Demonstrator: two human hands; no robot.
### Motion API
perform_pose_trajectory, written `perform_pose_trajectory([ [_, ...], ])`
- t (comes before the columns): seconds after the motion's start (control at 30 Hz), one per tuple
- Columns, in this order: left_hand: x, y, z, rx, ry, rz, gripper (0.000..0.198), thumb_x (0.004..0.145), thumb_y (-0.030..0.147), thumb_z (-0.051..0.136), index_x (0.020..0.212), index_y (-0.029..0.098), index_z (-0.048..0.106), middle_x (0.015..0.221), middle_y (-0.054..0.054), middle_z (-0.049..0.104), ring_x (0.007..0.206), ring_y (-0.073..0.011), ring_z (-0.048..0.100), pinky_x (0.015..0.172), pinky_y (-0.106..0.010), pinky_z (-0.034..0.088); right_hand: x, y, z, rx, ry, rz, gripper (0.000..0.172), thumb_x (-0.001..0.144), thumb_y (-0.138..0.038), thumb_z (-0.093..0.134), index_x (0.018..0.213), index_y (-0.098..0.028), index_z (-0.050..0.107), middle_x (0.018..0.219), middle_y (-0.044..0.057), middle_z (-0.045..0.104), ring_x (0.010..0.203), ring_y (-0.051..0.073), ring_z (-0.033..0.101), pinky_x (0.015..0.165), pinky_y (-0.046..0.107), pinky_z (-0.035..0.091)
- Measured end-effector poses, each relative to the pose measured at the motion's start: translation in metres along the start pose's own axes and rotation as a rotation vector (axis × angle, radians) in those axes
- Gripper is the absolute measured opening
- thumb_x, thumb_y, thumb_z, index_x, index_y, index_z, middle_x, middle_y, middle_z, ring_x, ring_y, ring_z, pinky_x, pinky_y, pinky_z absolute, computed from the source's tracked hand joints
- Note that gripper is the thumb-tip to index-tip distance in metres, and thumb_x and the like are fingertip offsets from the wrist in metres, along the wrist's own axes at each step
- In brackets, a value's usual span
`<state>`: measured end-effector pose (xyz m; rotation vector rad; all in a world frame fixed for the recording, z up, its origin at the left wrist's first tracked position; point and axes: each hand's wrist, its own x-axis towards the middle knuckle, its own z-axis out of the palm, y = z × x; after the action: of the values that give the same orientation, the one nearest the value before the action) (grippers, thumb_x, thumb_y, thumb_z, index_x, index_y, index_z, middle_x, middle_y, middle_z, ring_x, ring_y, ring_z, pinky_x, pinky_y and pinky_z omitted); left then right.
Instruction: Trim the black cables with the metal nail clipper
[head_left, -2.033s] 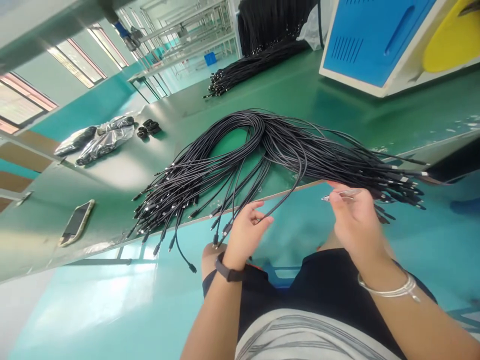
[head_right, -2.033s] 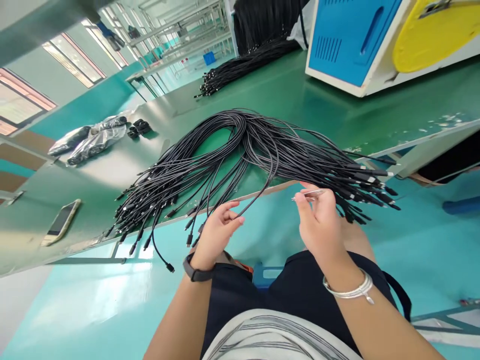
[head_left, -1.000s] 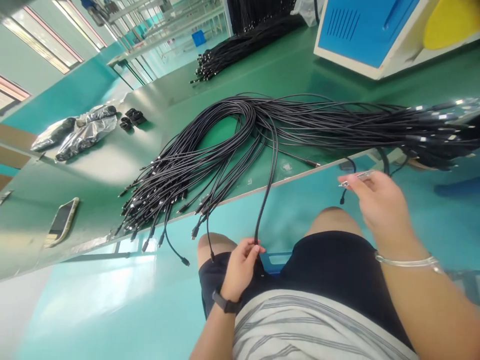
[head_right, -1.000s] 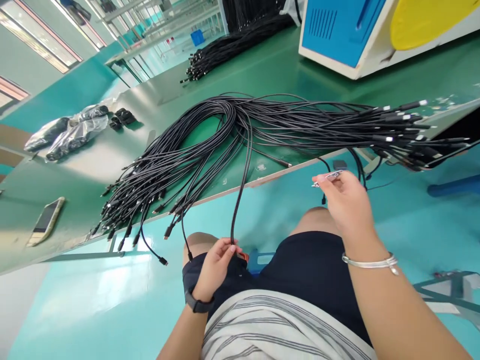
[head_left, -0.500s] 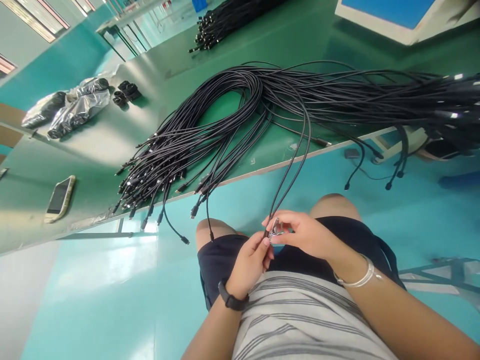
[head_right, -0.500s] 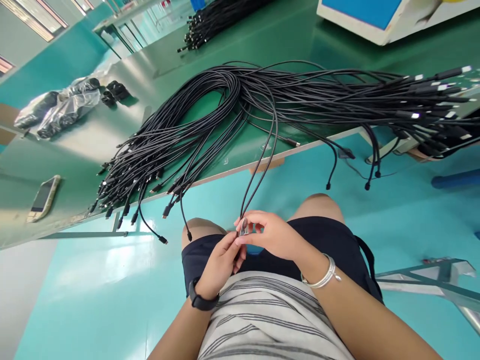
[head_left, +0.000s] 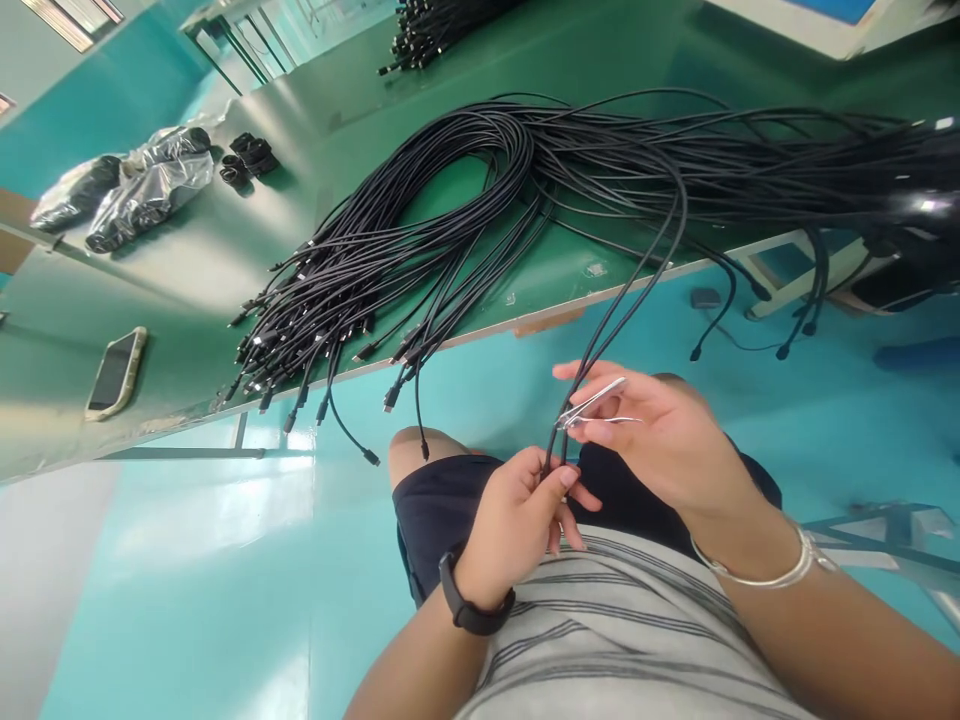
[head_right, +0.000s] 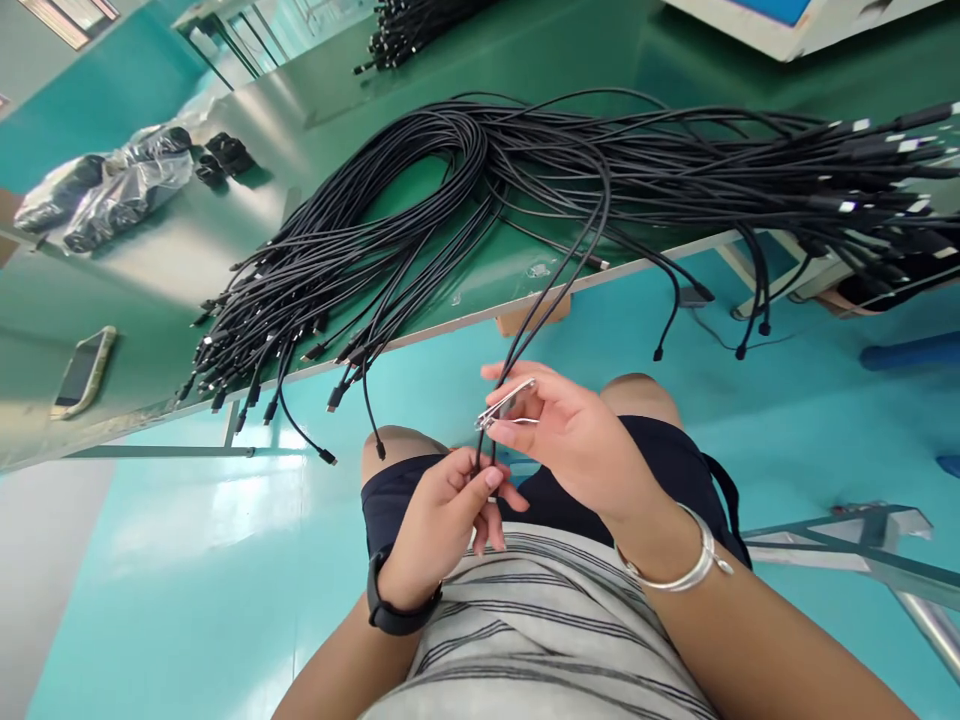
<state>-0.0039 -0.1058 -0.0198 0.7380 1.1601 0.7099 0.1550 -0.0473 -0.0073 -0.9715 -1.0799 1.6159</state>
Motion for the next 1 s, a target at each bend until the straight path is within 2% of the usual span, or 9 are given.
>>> perform_pose_trajectory([
  [0.07,-0.004,0.005,0.002,-0.058,0.046,0.069,0.029,0.089,0.044,0.059,0.085,0.017,0.051,0.077,-0.005,0.074,0.040,-0.0064,0.056,0.034,-0.015,0.035,-0.005,-0.002,0.000,0.029,0.041,-0.064,0.013,0.074,-0.025,0.079,0.087,-0.027,0.074,0.123,0.004,0.062,0.086,0.016,0.065,0.077,0.033,0.058],
  [0.1,-0.006,0.007,0.003,-0.084,0.056,0.097,0.028,0.089,0.044,0.060,0.086,0.017,0.051,0.077,-0.005,0.075,0.041,-0.0068,0.057,0.035,-0.015,0.036,-0.008,-0.003,0.001,0.034,0.056,-0.065,0.014,0.074,-0.025,0.080,0.086,-0.028,0.074,0.117,0.004,0.064,0.086,0.017,0.065,0.076,0.033,0.058],
  [0.2,-0.011,0.014,0.006,-0.130,0.056,0.157,0.029,0.087,0.043,0.062,0.081,0.018,0.048,0.080,-0.006,0.076,0.044,-0.0086,0.060,0.037,-0.016,0.039,-0.019,-0.005,0.009,0.100,0.009,0.054,0.013,0.075,-0.025,0.080,0.087,-0.027,0.074,0.082,0.001,0.067,0.068,0.017,0.065,0.061,0.033,0.060],
  [0.27,-0.014,0.017,0.008,-0.134,0.055,0.186,0.030,0.087,0.042,0.063,0.078,0.019,0.046,0.080,-0.006,0.076,0.045,-0.0090,0.061,0.039,-0.017,0.041,-0.026,-0.005,0.016,0.217,-0.053,0.145,0.011,0.079,-0.027,0.076,0.089,-0.026,0.072,0.068,-0.001,0.064,0.055,0.018,0.064,0.050,0.037,0.059],
  [0.37,-0.015,0.018,0.010,-0.132,0.062,0.208,0.028,0.087,0.040,0.064,0.078,0.020,0.047,0.078,-0.004,0.075,0.045,-0.0087,0.061,0.039,-0.017,0.041,-0.032,-0.005,0.025,0.338,-0.023,0.175,0.010,0.081,-0.028,0.073,0.090,-0.026,0.069,0.072,0.000,0.065,0.053,0.020,0.065,0.043,0.040,0.059],
  [0.47,-0.016,0.017,0.010,-0.141,0.069,0.219,0.028,0.088,0.040,0.064,0.077,0.020,0.047,0.077,-0.003,0.075,0.045,-0.0083,0.060,0.040,-0.017,0.041,-0.034,-0.005,0.028,0.338,0.028,0.165,0.010,0.080,-0.028,0.075,0.087,-0.024,0.068,0.078,0.002,0.067,0.058,0.020,0.066,0.041,0.037,0.059],
  [0.7,-0.015,0.013,0.009,-0.133,0.079,0.225,0.029,0.088,0.041,0.063,0.077,0.020,0.047,0.075,-0.002,0.074,0.045,-0.0075,0.060,0.040,-0.016,0.040,-0.034,-0.001,0.025,0.313,-0.021,0.176,0.007,0.083,-0.025,0.072,0.089,-0.025,0.069,0.074,0.000,0.064,0.058,0.019,0.067,0.043,0.039,0.062],
  [1.0,-0.015,0.009,0.008,-0.105,0.093,0.226,0.026,0.089,0.041,0.062,0.081,0.019,0.050,0.078,-0.004,0.075,0.045,-0.0076,0.060,0.040,-0.017,0.041,-0.033,0.002,0.025,0.301,0.001,0.203,0.007,0.083,-0.024,0.072,0.088,-0.023,0.068,0.067,-0.002,0.064,0.048,0.021,0.065,0.042,0.043,0.060],
])
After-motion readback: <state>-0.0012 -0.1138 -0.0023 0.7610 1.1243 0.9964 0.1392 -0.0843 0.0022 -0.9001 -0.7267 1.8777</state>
